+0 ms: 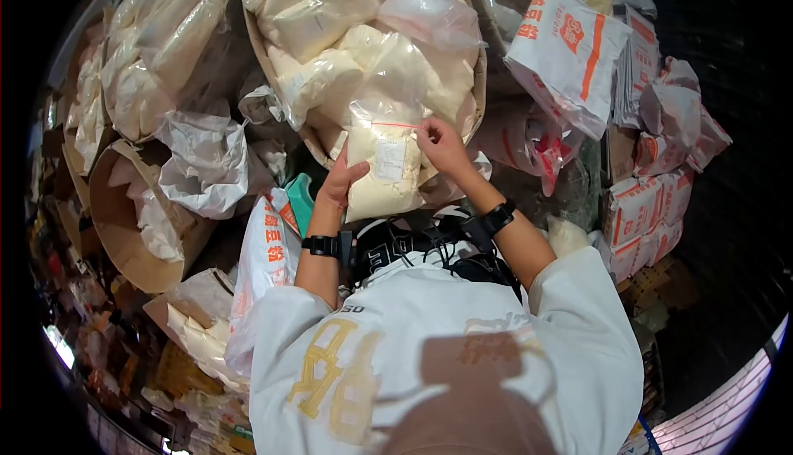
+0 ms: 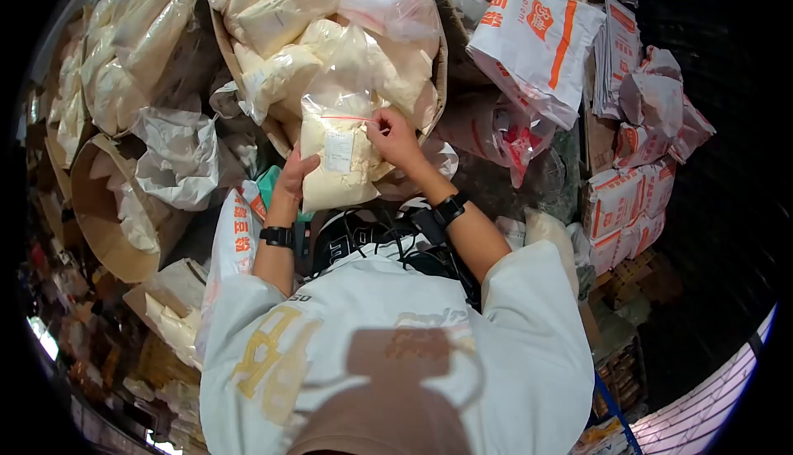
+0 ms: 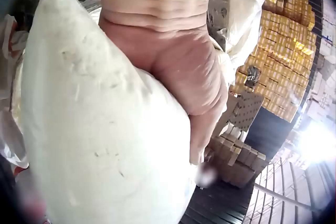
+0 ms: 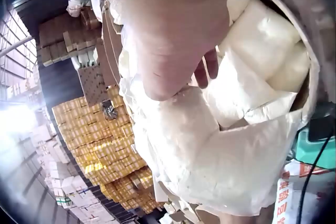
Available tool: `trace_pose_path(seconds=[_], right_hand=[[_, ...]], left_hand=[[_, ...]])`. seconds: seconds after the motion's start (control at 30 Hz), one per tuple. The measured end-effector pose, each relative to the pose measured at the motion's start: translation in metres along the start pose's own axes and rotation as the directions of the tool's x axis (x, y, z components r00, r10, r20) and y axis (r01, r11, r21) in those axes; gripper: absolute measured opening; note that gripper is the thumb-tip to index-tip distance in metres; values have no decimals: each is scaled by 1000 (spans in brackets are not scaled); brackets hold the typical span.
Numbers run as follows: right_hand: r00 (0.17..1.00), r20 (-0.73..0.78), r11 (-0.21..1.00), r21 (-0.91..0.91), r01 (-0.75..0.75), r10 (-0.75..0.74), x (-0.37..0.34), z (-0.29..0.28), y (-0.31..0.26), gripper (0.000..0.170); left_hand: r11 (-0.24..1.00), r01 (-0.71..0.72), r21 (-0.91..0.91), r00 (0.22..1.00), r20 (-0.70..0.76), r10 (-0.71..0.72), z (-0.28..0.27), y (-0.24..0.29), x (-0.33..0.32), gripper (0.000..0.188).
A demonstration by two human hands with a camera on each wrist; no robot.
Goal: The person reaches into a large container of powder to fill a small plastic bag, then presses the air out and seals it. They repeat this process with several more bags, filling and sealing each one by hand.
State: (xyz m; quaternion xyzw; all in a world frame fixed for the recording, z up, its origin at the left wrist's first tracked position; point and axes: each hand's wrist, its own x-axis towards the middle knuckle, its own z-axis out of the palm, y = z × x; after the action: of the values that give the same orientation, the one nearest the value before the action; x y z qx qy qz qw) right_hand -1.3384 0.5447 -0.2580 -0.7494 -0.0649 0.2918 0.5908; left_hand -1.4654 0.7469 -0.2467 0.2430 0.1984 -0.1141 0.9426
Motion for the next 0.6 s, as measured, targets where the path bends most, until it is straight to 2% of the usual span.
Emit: trace_pose_path(seconds=[0.17, 0.27, 0.37, 0.47, 0.6], right_hand=[[980, -192, 890, -454, -34, -60, -5, 11, -29, 16], [980, -174, 864, -504, -8, -92, -2, 10, -21, 13], [957, -111, 762, -633, 139, -267, -7, 12, -27, 11], [947, 12, 718, -649, 252, -321, -13, 6, -27, 11], [999, -33, 938, -347, 23, -37, -6, 0, -15, 17]], left_hand=[[1000, -14, 14, 1000, -21, 14, 3, -8, 2, 81], [998, -56, -23, 996, -66, 55, 8, -18, 3, 78], [997, -79, -24, 989, -124, 76, 9, -28, 6, 75], [999, -29, 29, 977, -208, 34, 12, -36, 6, 71], [961, 50, 271, 978, -207, 8, 28, -24, 5, 70]])
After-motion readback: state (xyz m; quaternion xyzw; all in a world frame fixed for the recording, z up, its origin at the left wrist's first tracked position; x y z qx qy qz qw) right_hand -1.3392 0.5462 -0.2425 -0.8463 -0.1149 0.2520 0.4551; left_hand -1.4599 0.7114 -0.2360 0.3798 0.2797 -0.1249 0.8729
